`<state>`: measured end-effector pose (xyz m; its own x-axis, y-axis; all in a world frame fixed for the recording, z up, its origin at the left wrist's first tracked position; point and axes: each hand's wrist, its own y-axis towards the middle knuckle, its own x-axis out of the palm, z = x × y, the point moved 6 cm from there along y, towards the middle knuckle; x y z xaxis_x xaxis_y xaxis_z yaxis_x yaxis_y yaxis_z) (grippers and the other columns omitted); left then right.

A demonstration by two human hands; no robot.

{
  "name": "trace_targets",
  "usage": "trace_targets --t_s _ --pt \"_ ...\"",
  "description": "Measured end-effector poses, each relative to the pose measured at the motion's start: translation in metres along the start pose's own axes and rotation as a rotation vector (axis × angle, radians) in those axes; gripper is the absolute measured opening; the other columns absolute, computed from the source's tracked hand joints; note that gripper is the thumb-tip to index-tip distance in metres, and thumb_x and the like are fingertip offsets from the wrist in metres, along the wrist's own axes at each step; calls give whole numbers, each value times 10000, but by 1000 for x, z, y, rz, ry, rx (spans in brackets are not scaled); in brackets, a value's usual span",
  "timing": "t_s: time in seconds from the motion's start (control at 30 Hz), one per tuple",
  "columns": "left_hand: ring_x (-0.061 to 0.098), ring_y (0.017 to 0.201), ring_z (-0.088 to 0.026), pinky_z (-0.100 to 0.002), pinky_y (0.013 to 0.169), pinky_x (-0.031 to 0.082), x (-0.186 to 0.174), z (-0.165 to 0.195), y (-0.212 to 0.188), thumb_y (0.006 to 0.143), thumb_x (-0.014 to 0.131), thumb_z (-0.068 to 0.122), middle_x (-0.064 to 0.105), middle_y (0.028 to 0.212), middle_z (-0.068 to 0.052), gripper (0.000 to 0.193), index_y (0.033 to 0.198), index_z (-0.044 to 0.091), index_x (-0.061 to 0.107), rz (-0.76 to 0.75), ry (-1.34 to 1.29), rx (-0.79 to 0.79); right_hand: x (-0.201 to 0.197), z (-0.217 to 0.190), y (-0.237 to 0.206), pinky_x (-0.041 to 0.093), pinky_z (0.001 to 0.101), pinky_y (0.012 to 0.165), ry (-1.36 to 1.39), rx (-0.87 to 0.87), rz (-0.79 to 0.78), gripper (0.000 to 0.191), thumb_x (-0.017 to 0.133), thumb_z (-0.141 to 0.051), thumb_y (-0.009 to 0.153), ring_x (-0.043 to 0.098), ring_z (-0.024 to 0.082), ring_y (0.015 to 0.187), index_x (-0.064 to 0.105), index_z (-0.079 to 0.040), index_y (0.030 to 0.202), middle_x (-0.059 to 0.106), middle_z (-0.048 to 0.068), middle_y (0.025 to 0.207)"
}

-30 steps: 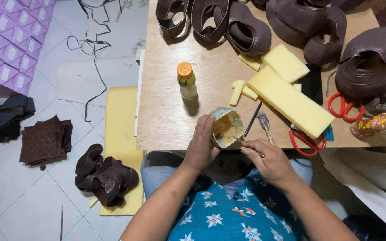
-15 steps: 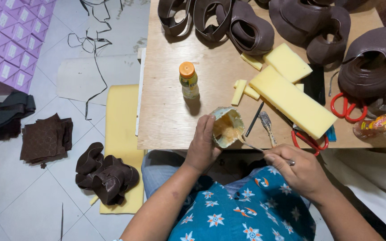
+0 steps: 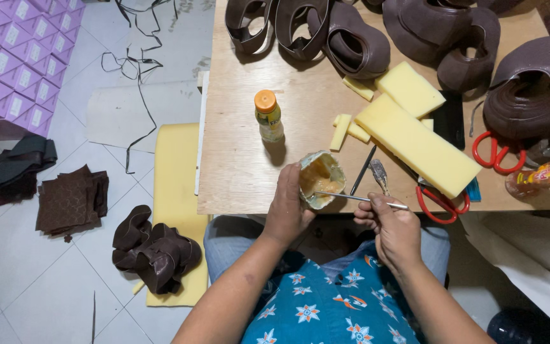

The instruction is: The person mixes a brown paste in a small container using a metal tool, then adds liquid from a small bottle and continues mixing. Finally, the person picks up a brown shoe upper and holds it open.

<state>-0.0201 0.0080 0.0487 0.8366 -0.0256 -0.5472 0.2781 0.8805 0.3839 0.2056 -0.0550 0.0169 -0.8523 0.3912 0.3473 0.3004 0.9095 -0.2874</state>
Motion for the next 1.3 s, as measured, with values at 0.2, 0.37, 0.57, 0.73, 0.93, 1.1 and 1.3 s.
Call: trace_targets --t_s 0.2,0.37,0.57,0.73,0.93,1.1,1.3 --pt "482 1362 -473 -458 1028 528 0 1 1 651 786 -27 342 1564 -232 1149 1598 143 159 -38 23 0 -6 -17 -6 588 274 715 -413 -195 8 224 627 -165 1007 709 153 765 662 46 1073 730 110 885" --pt "473 1354 -490 -467 1018 524 0 0 1 641 787 -12 340 1554 -249 1138 1584 123 165 -31 31 -7 -13 -42 -12 580 266 695 -458 -219 46 213 636 -159 1025 686 141 759 680 49 1034 713 114 876" --pt "455 1375 -484 -473 1072 492 0 -4 1 651 797 8 361 1525 -263 1110 1572 88 182 14 14 6 -5 -80 -29 596 288 682 -685 -326 2 196 625 -139 1018 704 155 738 692 45 1004 725 131 851" --pt "450 1393 -482 -464 1098 480 1 -6 1 658 805 13 373 1518 -266 1103 1569 94 187 35 5 35 -5 -79 -32 627 310 783 -359 -349 -1 225 620 -174 1028 732 162 824 662 44 1059 723 131 918" --pt "471 1384 -472 -456 1094 491 2 -7 0 675 813 32 376 1525 -263 1113 1582 107 173 37 15 31 -10 -20 -2 587 310 664 -46 -96 167 315 653 -260 1032 696 192 701 664 54 1016 711 150 847" --pt "465 1380 -483 -463 1086 486 1 -9 0 668 813 31 374 1524 -270 1114 1579 108 176 40 19 12 -12 5 13 580 299 611 7 -19 209 335 675 -282 1016 677 179 649 661 46 951 705 131 812" --pt "460 1384 -487 -469 1102 480 1 -8 0 666 810 27 378 1516 -267 1124 1585 106 167 56 9 48 -37 -6 11 538 295 576 -106 -14 288 311 679 -266 1018 644 180 599 679 29 919 679 126 769"
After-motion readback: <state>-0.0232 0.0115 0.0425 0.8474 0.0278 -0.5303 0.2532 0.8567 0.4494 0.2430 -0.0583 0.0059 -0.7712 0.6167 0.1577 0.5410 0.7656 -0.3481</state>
